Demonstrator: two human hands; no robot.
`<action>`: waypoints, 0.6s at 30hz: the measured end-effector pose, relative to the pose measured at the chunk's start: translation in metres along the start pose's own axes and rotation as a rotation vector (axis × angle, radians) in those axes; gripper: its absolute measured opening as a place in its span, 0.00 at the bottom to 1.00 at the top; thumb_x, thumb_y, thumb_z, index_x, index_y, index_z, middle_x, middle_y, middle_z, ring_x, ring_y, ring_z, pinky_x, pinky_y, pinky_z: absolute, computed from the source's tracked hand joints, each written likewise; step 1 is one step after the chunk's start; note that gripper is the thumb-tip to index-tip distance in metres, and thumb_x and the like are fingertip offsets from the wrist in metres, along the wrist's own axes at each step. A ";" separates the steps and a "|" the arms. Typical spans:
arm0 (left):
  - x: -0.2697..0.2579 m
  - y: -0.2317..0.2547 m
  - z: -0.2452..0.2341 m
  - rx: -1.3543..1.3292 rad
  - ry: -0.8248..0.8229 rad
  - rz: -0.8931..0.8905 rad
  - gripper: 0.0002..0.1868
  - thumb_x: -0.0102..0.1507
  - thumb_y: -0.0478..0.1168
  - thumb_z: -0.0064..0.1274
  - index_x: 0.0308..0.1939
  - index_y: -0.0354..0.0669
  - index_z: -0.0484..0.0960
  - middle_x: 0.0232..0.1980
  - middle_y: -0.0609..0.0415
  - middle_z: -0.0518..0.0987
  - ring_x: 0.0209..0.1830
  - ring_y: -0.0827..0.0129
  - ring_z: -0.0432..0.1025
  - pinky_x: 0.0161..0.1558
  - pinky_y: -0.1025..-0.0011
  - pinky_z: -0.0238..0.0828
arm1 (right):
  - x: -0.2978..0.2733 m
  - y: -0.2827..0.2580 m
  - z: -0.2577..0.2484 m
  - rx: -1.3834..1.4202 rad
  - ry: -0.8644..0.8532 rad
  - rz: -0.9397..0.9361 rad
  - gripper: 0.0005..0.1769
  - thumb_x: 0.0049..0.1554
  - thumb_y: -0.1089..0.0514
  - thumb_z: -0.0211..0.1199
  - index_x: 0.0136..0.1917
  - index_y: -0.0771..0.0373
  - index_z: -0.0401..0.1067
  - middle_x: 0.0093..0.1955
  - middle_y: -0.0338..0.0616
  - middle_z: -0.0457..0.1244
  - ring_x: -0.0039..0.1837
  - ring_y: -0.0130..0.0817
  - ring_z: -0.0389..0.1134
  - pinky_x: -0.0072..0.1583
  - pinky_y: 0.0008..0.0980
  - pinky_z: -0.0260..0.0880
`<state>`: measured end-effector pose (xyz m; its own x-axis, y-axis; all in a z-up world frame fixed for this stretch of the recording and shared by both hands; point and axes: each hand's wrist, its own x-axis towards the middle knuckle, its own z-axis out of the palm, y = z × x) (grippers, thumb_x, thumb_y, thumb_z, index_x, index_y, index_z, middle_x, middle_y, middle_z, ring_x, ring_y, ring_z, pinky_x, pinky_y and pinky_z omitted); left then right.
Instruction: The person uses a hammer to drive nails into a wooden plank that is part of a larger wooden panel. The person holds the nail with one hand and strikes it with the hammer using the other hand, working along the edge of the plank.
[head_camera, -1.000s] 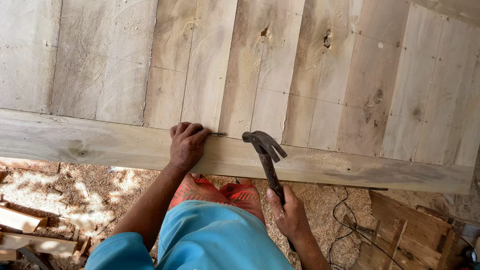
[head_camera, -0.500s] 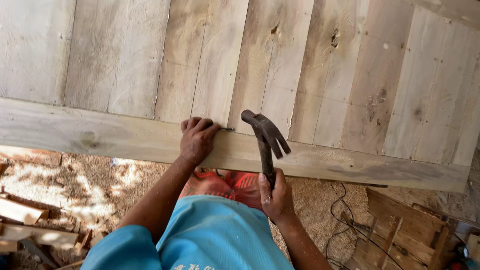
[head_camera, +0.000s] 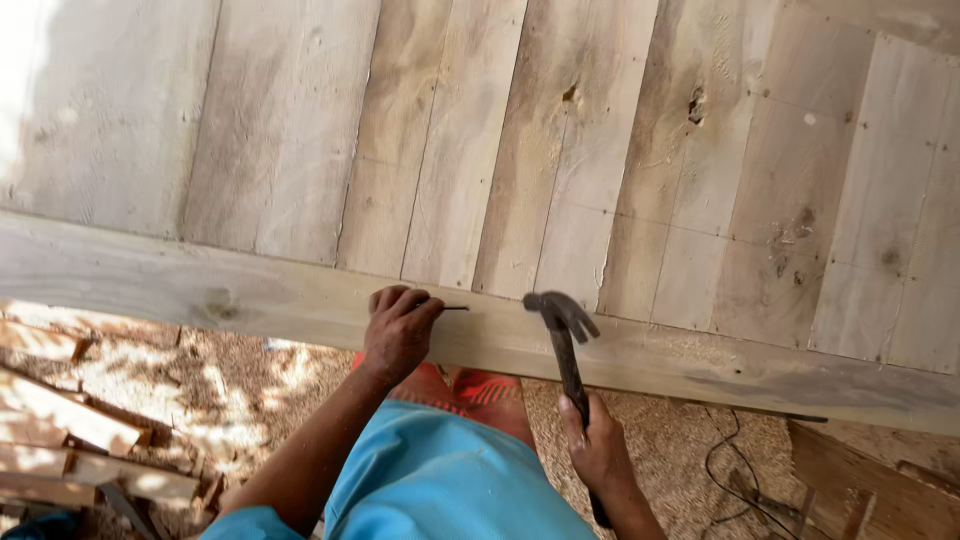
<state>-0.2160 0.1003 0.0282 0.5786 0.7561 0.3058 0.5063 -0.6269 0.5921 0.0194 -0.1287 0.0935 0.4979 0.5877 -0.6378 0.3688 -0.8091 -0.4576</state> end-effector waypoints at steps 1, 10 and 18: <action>0.013 -0.016 -0.005 0.028 0.079 -0.048 0.09 0.59 0.36 0.58 0.43 0.49 0.85 0.47 0.58 0.80 0.52 0.59 0.70 0.55 0.59 0.60 | 0.005 -0.005 0.007 0.003 0.019 0.014 0.22 0.62 0.40 0.52 0.50 0.62 0.69 0.30 0.47 0.66 0.32 0.38 0.70 0.38 0.42 0.68; 0.030 -0.057 0.007 -0.062 -0.064 0.077 0.10 0.60 0.36 0.59 0.46 0.49 0.85 0.48 0.59 0.79 0.51 0.59 0.70 0.56 0.59 0.60 | -0.026 -0.040 0.052 0.075 0.128 0.053 0.23 0.63 0.39 0.50 0.47 0.61 0.69 0.27 0.44 0.63 0.28 0.34 0.66 0.33 0.39 0.65; 0.027 -0.064 0.010 -0.090 -0.050 0.088 0.12 0.60 0.35 0.58 0.47 0.48 0.84 0.48 0.58 0.79 0.52 0.61 0.70 0.56 0.59 0.60 | -0.053 -0.093 0.069 0.166 0.294 -0.347 0.19 0.66 0.43 0.49 0.45 0.61 0.63 0.27 0.34 0.57 0.26 0.25 0.60 0.27 0.30 0.64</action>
<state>-0.2271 0.1588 -0.0088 0.6501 0.6876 0.3234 0.3946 -0.6692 0.6296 -0.0951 -0.0853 0.1273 0.5771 0.7811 -0.2385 0.4342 -0.5408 -0.7204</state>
